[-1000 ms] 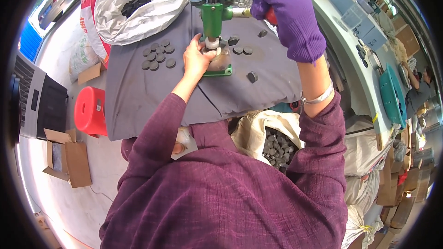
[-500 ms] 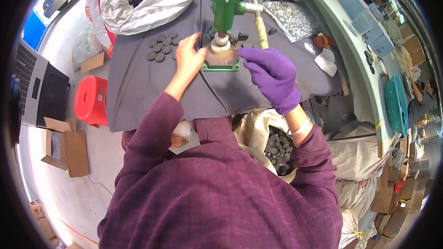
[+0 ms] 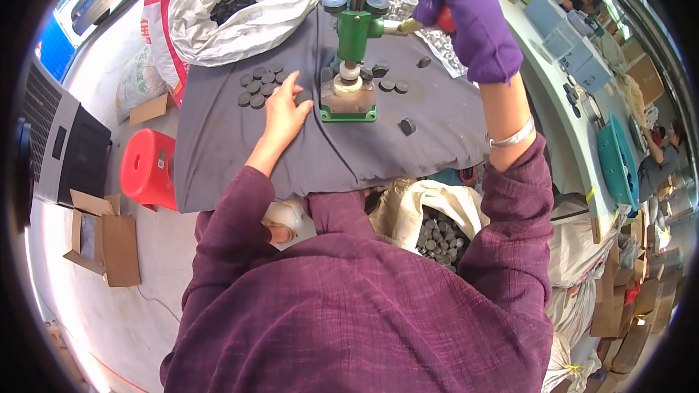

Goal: The person assembles small circular plastic or rubber parts using a manual press machine.

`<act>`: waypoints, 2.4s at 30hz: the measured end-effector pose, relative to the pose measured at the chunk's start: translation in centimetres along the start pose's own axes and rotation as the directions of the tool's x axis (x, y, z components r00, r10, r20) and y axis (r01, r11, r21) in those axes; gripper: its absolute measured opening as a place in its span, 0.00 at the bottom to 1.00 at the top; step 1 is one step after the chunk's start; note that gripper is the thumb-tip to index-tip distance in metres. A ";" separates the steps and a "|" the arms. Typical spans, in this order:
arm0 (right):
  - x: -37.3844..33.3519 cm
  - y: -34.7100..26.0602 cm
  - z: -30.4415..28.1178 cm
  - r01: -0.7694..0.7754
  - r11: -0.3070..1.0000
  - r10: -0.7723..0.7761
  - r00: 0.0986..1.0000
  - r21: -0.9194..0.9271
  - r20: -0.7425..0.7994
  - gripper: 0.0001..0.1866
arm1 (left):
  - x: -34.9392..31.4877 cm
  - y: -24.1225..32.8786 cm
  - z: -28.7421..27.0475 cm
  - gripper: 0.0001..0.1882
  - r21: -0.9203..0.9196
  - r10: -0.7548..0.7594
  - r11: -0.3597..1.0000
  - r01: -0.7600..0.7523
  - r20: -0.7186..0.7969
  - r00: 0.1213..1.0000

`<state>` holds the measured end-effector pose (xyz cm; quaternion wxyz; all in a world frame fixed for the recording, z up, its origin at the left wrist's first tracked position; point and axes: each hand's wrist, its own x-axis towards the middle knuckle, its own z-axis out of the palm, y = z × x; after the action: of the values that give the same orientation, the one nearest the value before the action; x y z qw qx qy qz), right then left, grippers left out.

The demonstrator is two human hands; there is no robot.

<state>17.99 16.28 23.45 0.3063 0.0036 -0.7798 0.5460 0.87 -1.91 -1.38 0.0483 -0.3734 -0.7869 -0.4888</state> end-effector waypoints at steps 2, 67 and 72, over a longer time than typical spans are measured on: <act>0.1 -1.9 1.6 -0.134 0.989 0.143 0.977 0.063 -0.156 0.12 | 0.9 1.9 0.9 0.41 -0.068 -0.004 0.998 0.005 0.022 1.000; -2.2 -0.3 2.3 -0.108 0.992 0.121 0.972 0.071 -0.199 0.13 | 3.0 5.0 5.5 0.42 -0.067 -0.068 0.995 0.068 -0.001 0.998; -5.5 1.9 3.3 -0.068 0.998 0.063 0.979 -0.018 -0.195 0.13 | 3.3 4.3 6.5 0.41 -0.092 -0.087 0.993 0.078 -0.104 0.991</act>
<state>20.25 12.41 18.47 0.3627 -0.0791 -0.7524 0.5440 3.10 6.17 -0.15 0.0539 -0.3155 -0.7756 -0.5441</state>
